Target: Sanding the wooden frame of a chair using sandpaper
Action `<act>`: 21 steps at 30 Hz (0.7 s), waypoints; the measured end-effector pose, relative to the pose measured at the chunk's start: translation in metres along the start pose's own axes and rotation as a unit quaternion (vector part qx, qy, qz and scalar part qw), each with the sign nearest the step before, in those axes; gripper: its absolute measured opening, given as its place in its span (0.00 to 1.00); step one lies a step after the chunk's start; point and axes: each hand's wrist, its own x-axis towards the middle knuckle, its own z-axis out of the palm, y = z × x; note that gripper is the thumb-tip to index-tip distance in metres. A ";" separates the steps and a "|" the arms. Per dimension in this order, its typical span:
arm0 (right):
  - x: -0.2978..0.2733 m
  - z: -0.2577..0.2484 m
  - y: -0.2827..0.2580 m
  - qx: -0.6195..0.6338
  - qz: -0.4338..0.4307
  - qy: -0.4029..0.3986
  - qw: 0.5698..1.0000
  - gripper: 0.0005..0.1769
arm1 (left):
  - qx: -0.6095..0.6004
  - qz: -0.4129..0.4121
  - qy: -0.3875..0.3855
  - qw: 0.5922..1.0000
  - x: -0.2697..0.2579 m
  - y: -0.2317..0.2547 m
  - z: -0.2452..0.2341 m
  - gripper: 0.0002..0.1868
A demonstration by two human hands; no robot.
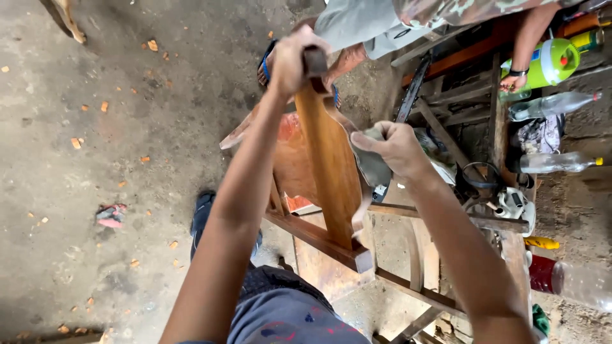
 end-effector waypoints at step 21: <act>0.092 0.018 -0.023 -0.128 0.059 -0.085 0.986 0.21 | -0.007 -0.100 0.043 0.994 -0.008 0.001 0.011 0.18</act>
